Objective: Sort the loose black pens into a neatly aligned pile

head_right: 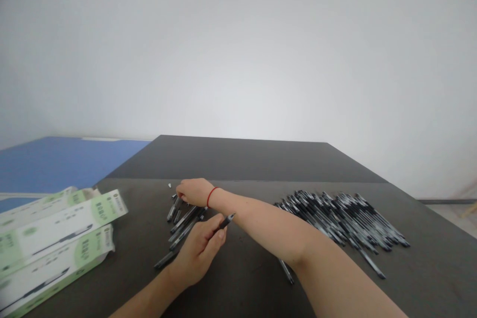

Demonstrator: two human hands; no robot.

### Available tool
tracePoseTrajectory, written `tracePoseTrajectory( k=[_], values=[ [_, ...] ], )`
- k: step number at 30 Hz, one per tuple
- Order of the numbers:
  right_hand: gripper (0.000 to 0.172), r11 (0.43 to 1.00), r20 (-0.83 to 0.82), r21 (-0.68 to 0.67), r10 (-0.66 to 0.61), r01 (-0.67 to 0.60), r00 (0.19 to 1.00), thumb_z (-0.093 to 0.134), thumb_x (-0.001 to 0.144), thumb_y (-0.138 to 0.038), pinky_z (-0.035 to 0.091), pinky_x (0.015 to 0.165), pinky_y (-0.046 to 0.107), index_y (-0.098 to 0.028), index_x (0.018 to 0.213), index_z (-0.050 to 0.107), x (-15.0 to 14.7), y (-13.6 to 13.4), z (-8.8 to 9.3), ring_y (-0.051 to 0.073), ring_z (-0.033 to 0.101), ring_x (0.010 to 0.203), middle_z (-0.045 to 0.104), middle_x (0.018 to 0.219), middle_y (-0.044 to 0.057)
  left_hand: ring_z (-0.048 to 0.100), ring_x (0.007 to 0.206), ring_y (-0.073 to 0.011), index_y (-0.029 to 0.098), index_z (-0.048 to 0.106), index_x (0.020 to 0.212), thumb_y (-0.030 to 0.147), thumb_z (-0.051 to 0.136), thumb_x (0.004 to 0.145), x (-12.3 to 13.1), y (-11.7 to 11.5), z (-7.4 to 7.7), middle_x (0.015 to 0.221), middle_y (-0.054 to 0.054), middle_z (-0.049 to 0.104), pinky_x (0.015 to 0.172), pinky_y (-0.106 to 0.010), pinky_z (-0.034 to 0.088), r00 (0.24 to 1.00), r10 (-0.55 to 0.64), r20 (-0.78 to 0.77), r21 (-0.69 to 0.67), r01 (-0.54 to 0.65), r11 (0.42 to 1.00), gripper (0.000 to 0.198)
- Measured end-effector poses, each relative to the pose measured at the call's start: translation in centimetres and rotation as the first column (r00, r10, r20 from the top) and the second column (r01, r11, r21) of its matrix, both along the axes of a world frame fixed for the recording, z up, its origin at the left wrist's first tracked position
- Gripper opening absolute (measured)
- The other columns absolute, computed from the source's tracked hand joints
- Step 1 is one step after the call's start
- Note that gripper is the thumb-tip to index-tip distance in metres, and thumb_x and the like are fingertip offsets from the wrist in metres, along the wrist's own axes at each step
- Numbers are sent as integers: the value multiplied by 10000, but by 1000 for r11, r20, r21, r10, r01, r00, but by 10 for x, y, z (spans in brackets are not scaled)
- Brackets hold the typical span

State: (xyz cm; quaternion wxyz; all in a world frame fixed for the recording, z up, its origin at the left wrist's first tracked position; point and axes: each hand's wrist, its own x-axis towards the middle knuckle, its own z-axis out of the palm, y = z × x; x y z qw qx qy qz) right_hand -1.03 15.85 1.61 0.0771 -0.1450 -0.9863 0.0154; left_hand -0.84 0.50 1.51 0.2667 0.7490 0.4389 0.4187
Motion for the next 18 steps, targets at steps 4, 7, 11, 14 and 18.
tracePoseTrajectory(
  k=[4, 7, 11, 14, 18],
  values=[
    [194, 998, 4, 60, -23, 23, 1000, 423, 898, -204, 462, 664, 283, -168, 930, 610, -12, 2, 3, 196, 603, 859, 611, 986, 71, 345, 521, -113, 213, 364, 676, 257, 316, 930, -1, 1, -1, 581, 54, 360, 520, -263, 224, 1000, 0, 21, 20, 0, 1000, 262],
    [205, 997, 17, 82, 4, -5, 1000, 406, 914, -216, 469, 658, 290, -167, 949, 602, -21, 1, 6, 199, 605, 864, 602, 1002, 77, 342, 520, -115, 213, 369, 680, 265, 311, 933, -2, 0, -2, 579, 54, 353, 521, -264, 224, 999, -3, 50, 39, 1, 999, 264],
    [153, 994, 61, 80, 74, -79, 995, 464, 890, -213, 478, 684, 289, -180, 931, 607, -33, -2, 9, 200, 604, 902, 608, 1024, 67, 342, 526, -115, 213, 371, 682, 268, 307, 938, -2, -1, -1, 581, 55, 347, 523, -263, 227, 996, -8, 85, 49, 4, 999, 269],
    [139, 994, 89, 64, 85, -91, 992, 484, 868, -171, 483, 697, 296, -173, 895, 620, -39, -2, 8, 204, 612, 891, 627, 995, 70, 344, 529, -114, 211, 377, 687, 269, 310, 939, -2, -1, 0, 583, 55, 351, 523, -261, 231, 995, -9, 97, 42, 5, 999, 267],
    [102, 997, 96, 27, 74, -76, 993, 532, 838, -173, 485, 707, 306, -160, 870, 629, -40, -1, 5, 216, 615, 888, 639, 986, 87, 346, 528, -115, 210, 383, 681, 268, 311, 939, -2, -1, 1, 573, 55, 354, 524, -259, 240, 994, -1, 105, 35, -3, 999, 274]
  ],
)
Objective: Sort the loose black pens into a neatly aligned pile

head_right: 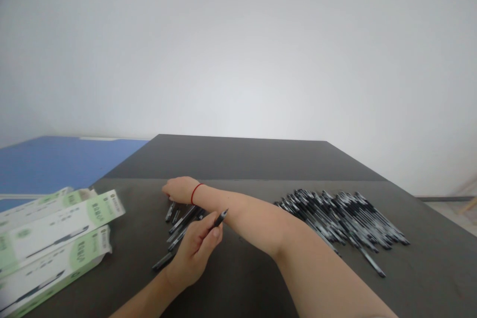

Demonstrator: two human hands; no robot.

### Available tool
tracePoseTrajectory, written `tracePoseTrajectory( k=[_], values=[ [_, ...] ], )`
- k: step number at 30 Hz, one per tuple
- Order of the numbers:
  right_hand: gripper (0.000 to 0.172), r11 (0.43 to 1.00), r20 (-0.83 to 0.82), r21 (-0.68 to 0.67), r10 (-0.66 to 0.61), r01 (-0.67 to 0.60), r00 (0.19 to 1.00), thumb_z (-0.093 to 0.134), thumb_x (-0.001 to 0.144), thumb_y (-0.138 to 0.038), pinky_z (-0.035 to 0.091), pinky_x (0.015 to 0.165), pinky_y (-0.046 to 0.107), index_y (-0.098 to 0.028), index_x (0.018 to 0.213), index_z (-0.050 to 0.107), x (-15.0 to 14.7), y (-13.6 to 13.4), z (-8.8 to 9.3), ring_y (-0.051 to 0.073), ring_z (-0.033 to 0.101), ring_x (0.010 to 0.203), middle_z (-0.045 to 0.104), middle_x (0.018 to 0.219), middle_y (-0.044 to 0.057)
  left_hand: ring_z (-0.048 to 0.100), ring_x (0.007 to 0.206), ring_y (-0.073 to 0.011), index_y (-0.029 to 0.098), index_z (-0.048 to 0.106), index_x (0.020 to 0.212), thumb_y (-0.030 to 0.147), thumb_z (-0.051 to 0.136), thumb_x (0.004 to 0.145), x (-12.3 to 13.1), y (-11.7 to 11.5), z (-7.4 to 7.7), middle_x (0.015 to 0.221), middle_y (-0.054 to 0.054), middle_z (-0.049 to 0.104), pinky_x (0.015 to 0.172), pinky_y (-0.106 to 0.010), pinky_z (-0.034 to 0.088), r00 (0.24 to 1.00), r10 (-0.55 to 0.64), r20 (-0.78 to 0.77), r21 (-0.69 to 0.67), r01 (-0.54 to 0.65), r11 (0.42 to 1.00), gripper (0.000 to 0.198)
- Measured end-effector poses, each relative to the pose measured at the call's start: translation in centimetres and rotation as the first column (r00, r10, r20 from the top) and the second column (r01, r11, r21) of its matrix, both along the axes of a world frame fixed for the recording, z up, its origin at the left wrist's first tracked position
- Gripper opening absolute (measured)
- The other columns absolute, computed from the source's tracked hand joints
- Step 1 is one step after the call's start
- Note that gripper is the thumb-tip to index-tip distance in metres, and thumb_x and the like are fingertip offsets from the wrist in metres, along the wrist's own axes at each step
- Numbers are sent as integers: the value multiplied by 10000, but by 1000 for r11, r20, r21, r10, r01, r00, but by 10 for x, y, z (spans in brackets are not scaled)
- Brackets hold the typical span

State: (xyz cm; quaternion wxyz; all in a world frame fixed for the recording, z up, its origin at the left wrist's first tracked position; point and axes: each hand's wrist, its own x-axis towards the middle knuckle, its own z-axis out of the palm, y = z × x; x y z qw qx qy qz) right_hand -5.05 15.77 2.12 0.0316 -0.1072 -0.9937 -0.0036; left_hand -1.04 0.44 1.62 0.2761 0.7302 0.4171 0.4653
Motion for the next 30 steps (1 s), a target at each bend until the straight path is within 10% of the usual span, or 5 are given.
tracePoseTrajectory(
  k=[7, 13, 16, 19, 30],
  values=[
    [102, 984, -155, -136, -132, 111, 979, 514, 832, -211, 455, 655, 274, -162, 858, 599, 15, -6, 15, 182, 608, 805, 656, 938, 69, 369, 535, -118, 211, 378, 668, 302, 307, 941, -3, 2, -1, 568, 54, 357, 534, -259, 256, 999, 28, -32, 4, -28, 1000, 296],
    [211, 901, -271, -372, -335, 223, 902, 418, 893, -242, 426, 539, 193, -124, 948, 584, 115, 1, 48, 88, 543, 589, 615, 713, 6, 380, 527, -117, 216, 354, 666, 365, 280, 949, -4, 8, -8, 582, 54, 368, 521, -250, 245, 982, 166, -93, -52, -171, 984, 327],
    [198, 598, -245, -792, -492, 120, 836, 482, 852, -273, 425, 489, 191, -133, 942, 589, 185, -13, 56, 75, 498, 516, 578, 666, -17, 418, 529, -122, 215, 383, 678, 371, 278, 944, -2, 12, -8, 575, 55, 395, 524, -245, 251, 949, 241, -202, -59, -258, 964, 325],
    [172, 466, -234, -880, -598, 95, 767, 550, 815, -291, 448, 523, 200, -146, 892, 600, 232, -38, 54, 84, 538, 573, 599, 712, -3, 455, 531, -125, 217, 399, 681, 354, 293, 939, -1, 14, -7, 568, 58, 414, 527, -240, 252, 895, 279, -348, -40, -312, 949, 311],
    [88, 814, -440, -502, -532, 293, 724, 566, 840, -215, 401, 605, 215, -178, 833, 646, 241, -76, 48, 117, 545, 662, 633, 737, 7, 469, 489, -127, 222, 398, 660, 339, 355, 916, -4, 15, -5, 531, 63, 428, 514, -236, 236, 822, 263, -505, 14, -297, 955, 285]
  ],
)
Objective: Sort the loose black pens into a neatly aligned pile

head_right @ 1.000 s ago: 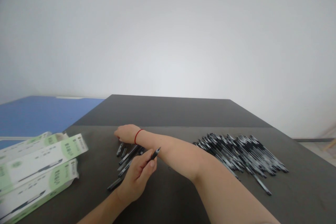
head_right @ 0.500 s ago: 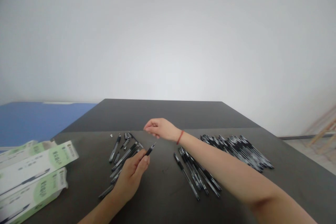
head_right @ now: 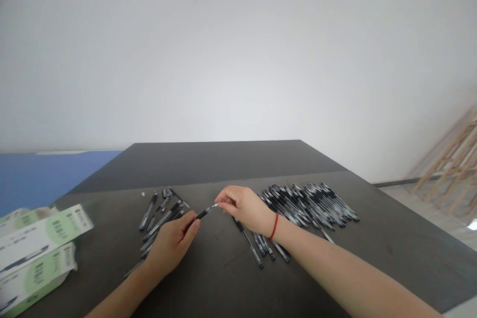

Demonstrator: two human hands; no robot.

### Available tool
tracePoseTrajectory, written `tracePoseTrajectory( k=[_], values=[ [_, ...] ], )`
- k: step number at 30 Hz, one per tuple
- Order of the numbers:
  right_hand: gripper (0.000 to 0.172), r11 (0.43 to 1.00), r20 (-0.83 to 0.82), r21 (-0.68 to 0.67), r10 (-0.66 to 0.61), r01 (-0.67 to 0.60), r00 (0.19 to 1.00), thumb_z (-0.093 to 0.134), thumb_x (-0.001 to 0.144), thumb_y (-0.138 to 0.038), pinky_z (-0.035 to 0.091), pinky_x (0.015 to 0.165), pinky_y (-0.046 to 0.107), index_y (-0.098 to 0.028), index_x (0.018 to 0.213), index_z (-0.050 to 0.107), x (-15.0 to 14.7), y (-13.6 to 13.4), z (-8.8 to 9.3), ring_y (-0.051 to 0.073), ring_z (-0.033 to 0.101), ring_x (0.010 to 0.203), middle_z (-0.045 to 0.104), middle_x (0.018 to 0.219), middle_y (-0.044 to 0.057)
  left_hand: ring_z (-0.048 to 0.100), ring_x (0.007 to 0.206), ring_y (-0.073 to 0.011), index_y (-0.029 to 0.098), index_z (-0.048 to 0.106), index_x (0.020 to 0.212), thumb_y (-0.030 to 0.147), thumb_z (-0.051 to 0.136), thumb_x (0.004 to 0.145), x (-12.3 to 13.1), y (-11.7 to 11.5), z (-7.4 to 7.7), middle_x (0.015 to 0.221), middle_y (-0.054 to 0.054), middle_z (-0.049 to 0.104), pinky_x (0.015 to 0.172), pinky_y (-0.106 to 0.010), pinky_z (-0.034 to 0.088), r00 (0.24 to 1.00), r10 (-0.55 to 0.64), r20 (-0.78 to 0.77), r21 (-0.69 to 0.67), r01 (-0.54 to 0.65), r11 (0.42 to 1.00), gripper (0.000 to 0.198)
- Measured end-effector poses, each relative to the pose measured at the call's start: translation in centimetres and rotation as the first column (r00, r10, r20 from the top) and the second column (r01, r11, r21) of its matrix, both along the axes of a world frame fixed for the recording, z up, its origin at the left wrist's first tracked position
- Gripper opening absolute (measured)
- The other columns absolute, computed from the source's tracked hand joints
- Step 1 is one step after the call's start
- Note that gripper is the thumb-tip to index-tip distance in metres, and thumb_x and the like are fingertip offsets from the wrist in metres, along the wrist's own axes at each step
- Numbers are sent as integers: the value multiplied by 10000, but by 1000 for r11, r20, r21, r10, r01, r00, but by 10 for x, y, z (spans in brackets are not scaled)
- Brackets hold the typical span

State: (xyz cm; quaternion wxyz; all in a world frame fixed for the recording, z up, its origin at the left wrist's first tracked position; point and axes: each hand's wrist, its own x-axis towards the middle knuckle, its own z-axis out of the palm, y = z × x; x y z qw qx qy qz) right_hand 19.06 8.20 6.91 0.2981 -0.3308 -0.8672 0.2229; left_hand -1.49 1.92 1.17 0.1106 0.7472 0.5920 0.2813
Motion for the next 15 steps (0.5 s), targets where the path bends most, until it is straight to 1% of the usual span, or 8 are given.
tracePoseTrajectory(
  k=[3, 6, 10, 15],
  values=[
    [87, 999, 7, 32, -9, 8, 1000, 561, 844, -201, 402, 625, 220, -180, 836, 645, 1, 0, -1, 123, 549, 682, 637, 758, 11, 485, 490, -130, 222, 401, 665, 338, 344, 921, 0, 0, 1, 532, 58, 444, 511, -234, 241, 999, -4, -34, 2, 4, 1000, 286],
    [76, 1000, 2, 9, -3, 3, 1000, 568, 837, -189, 398, 613, 216, -183, 841, 643, 0, -1, -4, 121, 549, 670, 633, 749, 4, 501, 495, -132, 221, 410, 670, 333, 354, 920, 0, -1, 2, 537, 55, 466, 512, -232, 248, 998, -13, -66, 5, 13, 1000, 280],
    [62, 999, 10, -6, 39, -39, 999, 578, 835, -188, 390, 604, 209, -186, 830, 640, -4, -4, -9, 113, 541, 654, 616, 726, -7, 509, 493, -135, 220, 432, 679, 326, 357, 921, 1, -2, 3, 539, 50, 494, 512, -233, 252, 994, -21, -110, 14, 22, 1000, 275],
    [78, 1000, 79, -5, 5, -5, 997, 565, 849, -210, 387, 634, 222, -182, 803, 621, -10, -7, -17, 126, 551, 700, 617, 751, 4, 541, 525, -148, 216, 481, 698, 300, 396, 899, 0, -2, 3, 562, 30, 551, 524, -246, 254, 985, -18, -174, 36, 25, 999, 234]
  ],
)
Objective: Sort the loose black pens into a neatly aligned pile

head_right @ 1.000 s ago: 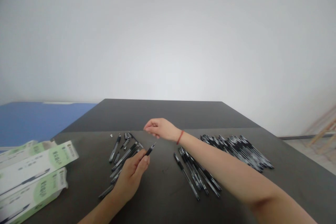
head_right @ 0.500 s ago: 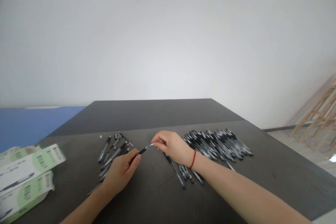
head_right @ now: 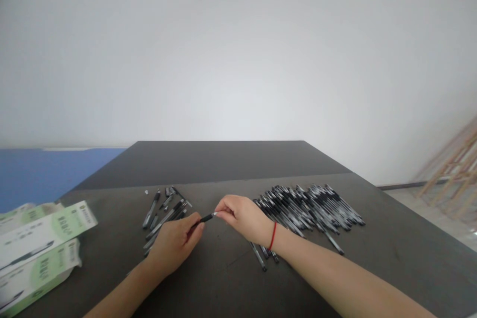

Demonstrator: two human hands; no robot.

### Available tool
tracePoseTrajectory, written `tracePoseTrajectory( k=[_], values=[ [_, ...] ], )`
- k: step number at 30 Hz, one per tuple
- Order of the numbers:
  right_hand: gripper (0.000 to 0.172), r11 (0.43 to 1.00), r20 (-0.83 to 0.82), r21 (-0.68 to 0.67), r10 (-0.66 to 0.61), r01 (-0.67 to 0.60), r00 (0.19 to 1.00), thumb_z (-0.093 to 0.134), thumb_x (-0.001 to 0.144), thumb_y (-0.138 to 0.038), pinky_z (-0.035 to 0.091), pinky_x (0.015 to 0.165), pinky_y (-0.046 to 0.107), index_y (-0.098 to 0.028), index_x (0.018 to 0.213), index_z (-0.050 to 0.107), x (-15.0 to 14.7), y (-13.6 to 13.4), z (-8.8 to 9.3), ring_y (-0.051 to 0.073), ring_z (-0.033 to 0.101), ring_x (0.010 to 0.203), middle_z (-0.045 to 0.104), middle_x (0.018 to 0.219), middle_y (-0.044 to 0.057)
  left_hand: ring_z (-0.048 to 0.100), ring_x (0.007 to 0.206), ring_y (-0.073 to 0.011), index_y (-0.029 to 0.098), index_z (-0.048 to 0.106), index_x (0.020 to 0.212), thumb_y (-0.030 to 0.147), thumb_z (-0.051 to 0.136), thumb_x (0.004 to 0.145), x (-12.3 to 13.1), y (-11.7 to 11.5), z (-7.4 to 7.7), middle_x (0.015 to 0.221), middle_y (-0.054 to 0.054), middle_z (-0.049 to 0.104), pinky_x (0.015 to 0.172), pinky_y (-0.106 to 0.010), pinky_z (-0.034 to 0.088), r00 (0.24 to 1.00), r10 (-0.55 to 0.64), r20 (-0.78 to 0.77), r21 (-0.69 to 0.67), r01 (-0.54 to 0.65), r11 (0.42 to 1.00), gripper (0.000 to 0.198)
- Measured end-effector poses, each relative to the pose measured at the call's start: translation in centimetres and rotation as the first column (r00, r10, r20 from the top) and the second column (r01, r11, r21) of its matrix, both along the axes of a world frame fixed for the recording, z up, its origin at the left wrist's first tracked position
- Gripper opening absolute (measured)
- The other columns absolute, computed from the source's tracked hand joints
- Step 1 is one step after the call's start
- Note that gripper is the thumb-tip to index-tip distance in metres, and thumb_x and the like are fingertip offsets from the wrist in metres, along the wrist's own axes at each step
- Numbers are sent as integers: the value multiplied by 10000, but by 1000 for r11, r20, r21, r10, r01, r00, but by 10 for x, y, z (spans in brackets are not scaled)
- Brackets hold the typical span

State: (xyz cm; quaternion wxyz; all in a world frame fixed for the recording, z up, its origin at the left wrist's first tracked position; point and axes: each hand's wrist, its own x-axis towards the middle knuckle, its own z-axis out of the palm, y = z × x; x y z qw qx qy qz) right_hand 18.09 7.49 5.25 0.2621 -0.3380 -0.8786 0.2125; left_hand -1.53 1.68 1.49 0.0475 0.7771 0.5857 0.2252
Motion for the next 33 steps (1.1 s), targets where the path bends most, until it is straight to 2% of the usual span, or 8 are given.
tracePoseTrajectory(
  k=[6, 10, 14, 16, 21, 26, 30, 33],
  values=[
    [219, 1000, 75, -12, 29, -28, 997, 465, 918, -253, 367, 626, 227, -179, 742, 574, 4, -2, -10, 121, 524, 654, 575, 681, -7, 576, 563, -163, 217, 516, 744, 291, 408, 896, 1, -1, -1, 586, 16, 595, 532, -259, 257, 997, -25, -75, 3, 26, 1000, 201],
    [94, 996, 93, 66, 60, -67, 994, 519, 886, -241, 374, 651, 223, -187, 827, 567, 7, -4, -14, 130, 526, 716, 574, 772, 6, 577, 554, -165, 217, 514, 753, 287, 395, 906, 2, -1, 0, 583, 18, 593, 530, -258, 261, 993, -43, -111, -3, 43, 999, 206],
    [139, 986, 170, 94, 123, -140, 978, 486, 902, -216, 382, 685, 230, -191, 796, 573, 6, -5, -16, 139, 542, 760, 579, 803, 19, 583, 569, -167, 218, 510, 754, 291, 413, 899, 3, -1, 0, 601, 19, 600, 542, -259, 273, 987, -73, -143, -8, 73, 997, 189],
    [45, 987, 178, 107, 98, -119, 979, 555, 865, -228, 383, 674, 233, -196, 840, 573, 6, -6, -14, 143, 545, 760, 582, 822, 16, 585, 571, -167, 218, 509, 754, 291, 410, 901, 3, -1, 1, 601, 20, 600, 543, -259, 276, 985, -77, -157, -11, 77, 997, 192],
    [55, 974, 184, 209, 49, -88, 982, 572, 860, -234, 374, 671, 240, -191, 829, 556, 8, -6, -9, 150, 532, 782, 571, 830, 23, 586, 564, -169, 218, 511, 758, 292, 393, 911, 1, -1, 0, 593, 18, 599, 533, -261, 267, 979, -72, -190, -13, 71, 997, 208],
    [228, 976, 257, 167, 91, -137, 962, 471, 927, -319, 374, 678, 241, -183, 774, 573, 11, -5, -13, 145, 537, 759, 570, 788, 25, 608, 613, -181, 218, 522, 772, 296, 406, 903, 1, -1, 0, 634, 7, 623, 540, -262, 276, 972, -79, -223, -14, 78, 997, 191],
    [107, 978, 220, 182, 61, -103, 974, 580, 864, -283, 364, 667, 238, -180, 849, 557, 12, -6, -14, 147, 527, 779, 569, 836, 18, 619, 627, -179, 216, 527, 777, 289, 396, 909, 2, 0, 1, 669, 3, 644, 545, -258, 297, 967, -83, -241, -24, 80, 997, 200],
    [86, 972, 207, 210, 59, -104, 977, 563, 874, -244, 359, 677, 236, -180, 821, 543, 11, -6, -14, 144, 513, 786, 556, 833, 15, 625, 628, -184, 216, 531, 777, 295, 390, 913, 2, 0, 1, 674, 1, 651, 544, -259, 308, 963, -85, -256, -34, 79, 996, 211]
  ],
)
